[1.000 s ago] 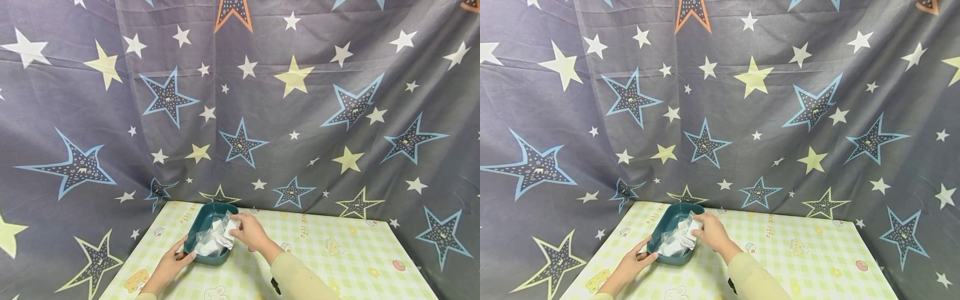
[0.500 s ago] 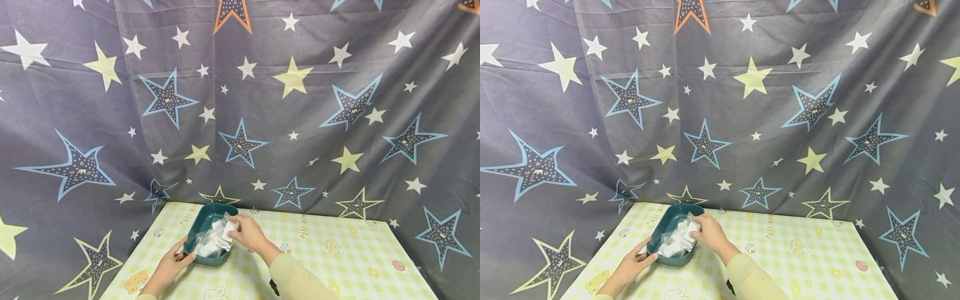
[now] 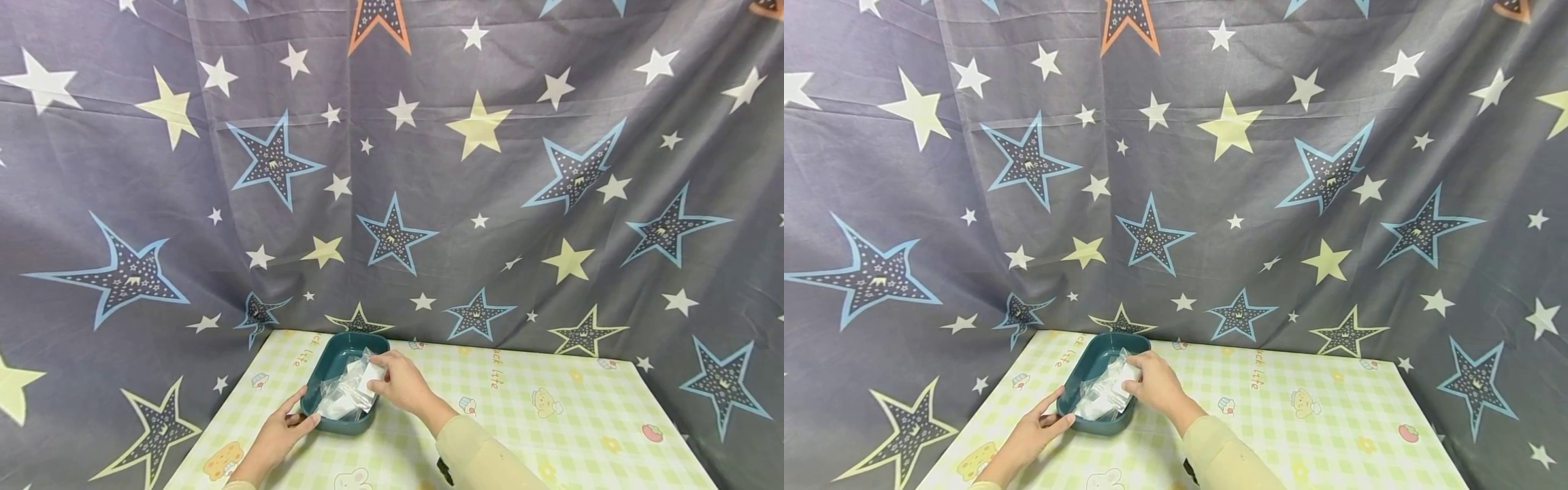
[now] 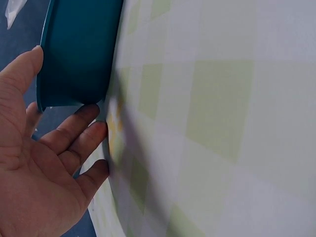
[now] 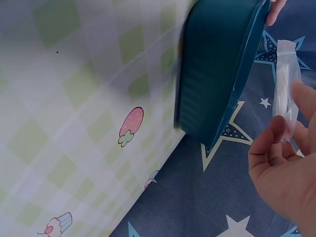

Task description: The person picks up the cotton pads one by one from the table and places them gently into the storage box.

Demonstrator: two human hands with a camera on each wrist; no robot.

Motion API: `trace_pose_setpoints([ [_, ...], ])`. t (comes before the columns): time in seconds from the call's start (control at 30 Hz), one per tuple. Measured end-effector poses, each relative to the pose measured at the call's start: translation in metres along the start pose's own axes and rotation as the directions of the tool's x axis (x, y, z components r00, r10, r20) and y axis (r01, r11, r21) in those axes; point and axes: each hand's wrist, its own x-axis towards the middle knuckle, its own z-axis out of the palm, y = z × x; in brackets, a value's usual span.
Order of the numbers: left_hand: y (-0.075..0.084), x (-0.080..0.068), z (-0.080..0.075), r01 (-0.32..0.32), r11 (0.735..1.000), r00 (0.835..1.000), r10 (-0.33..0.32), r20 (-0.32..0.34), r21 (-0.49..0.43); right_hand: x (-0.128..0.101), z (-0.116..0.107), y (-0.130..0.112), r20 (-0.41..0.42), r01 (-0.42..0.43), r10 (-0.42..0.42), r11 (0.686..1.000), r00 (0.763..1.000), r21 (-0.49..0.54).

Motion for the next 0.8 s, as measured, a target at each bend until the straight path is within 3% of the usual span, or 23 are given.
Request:
trace_pose_setpoints([
  [0.8, 0.001, -0.002, -0.001, 0.010, 1.000, 1.000, -0.010, -0.002, 0.009, -0.003, 0.012, 0.003, 0.075, -0.042, 0.043, 0.999, 0.996, -0.012],
])
